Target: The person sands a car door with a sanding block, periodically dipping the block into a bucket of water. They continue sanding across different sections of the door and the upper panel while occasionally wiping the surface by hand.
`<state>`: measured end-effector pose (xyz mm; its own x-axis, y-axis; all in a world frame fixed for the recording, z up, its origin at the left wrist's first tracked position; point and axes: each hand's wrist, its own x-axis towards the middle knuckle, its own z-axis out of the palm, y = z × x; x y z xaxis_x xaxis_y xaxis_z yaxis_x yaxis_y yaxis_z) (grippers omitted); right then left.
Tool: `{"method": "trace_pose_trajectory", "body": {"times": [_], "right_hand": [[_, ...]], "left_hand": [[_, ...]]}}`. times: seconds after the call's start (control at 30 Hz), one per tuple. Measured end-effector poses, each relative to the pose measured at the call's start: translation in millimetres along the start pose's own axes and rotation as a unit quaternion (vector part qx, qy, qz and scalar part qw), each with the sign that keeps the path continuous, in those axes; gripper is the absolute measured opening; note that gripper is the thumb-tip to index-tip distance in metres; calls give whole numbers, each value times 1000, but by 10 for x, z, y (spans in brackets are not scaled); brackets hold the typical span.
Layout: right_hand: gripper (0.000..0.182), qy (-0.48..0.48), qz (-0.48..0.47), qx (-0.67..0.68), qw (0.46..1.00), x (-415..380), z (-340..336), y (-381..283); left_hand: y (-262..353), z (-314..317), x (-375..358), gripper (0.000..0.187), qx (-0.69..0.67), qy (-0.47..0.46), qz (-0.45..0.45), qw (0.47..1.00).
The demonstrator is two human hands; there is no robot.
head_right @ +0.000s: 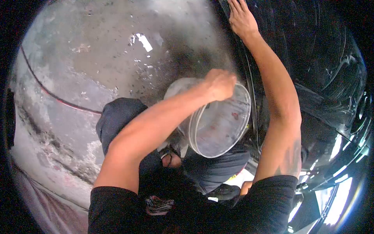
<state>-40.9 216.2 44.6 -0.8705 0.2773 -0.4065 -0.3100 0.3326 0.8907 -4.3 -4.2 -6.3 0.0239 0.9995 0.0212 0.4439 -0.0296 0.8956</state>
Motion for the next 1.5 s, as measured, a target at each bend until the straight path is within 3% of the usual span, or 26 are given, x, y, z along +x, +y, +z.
{"method": "trace_pose_trajectory", "body": {"times": [0.13, 0.2, 0.27, 0.37, 0.4, 0.43, 0.53, 0.67, 0.77, 0.8, 0.9, 1.0, 1.07, 1.13, 1.2, 1.37, 1.43, 1.5], "right_hand": [[66, -102, -153, -24, 983, -1439, 80, -290], [66, -106, -198, 9, 974, -2059, 273, -480], [65, -76, -176, 26, 981, -1797, 535, -379], [63, -43, -84, 36, 995, -673, -73, 130], [63, 15, -30, 32, 999, -295, -27, 186], [64, -13, -27, 37, 999, -97, -98, 217], [64, -28, -56, 35, 997, -805, 33, 18], [65, -107, -179, 77, 975, -2154, 305, -289], [65, -93, -199, 68, 973, -1633, 190, -71], [63, -30, -136, 75, 987, -1241, 292, -56], [60, -18, -32, 48, 998, -116, 13, 107], [61, 15, -11, 40, 999, -389, 36, -3], [64, -87, -122, 19, 989, -1110, 110, -196], [65, -107, -164, 18, 980, -1701, 329, -407], [63, -116, -179, 38, 976, -1541, 299, -322], [60, 2, -66, 8, 998, -400, -31, 82], [59, 8, -49, 16, 999, -517, 64, 11], [63, -70, -132, 2, 989, -1266, 74, -135]], "left_hand": [[85, -34, -42, 21, -42, -16, -4, 999], [47, 71, -11, 21, -35, 5, 5, 999], [31, 166, 63, 24, -20, 4, 18, 1000], [80, -15, -5, 26, -32, -38, -5, 999], [92, -15, -2, 26, -24, -42, -4, 999], [70, -29, 1, 25, -11, -38, 2, 999], [75, -46, -23, 25, -19, -31, 3, 999], [59, 145, 44, 25, -13, -6, 17, 1000], [141, 111, 9, 25, 21, -4, -6, 1000], [124, 75, -4, 25, 26, -2, -8, 1000], [60, -20, -18, 24, 6, -9, 1, 1000], [99, 79, -24, 24, -13, -32, -4, 999], [97, 11, -2, 24, -7, -16, -9, 1000], [80, 222, 76, 24, 12, 7, 4, 1000], [29, 240, 92, 24, 41, 26, 12, 999], [52, 68, 41, 23, 1, -12, 9, 1000], [63, 49, 1, 23, -5, -24, 10, 1000], [65, -10, 3, 23, -10, -25, 12, 1000]]}}
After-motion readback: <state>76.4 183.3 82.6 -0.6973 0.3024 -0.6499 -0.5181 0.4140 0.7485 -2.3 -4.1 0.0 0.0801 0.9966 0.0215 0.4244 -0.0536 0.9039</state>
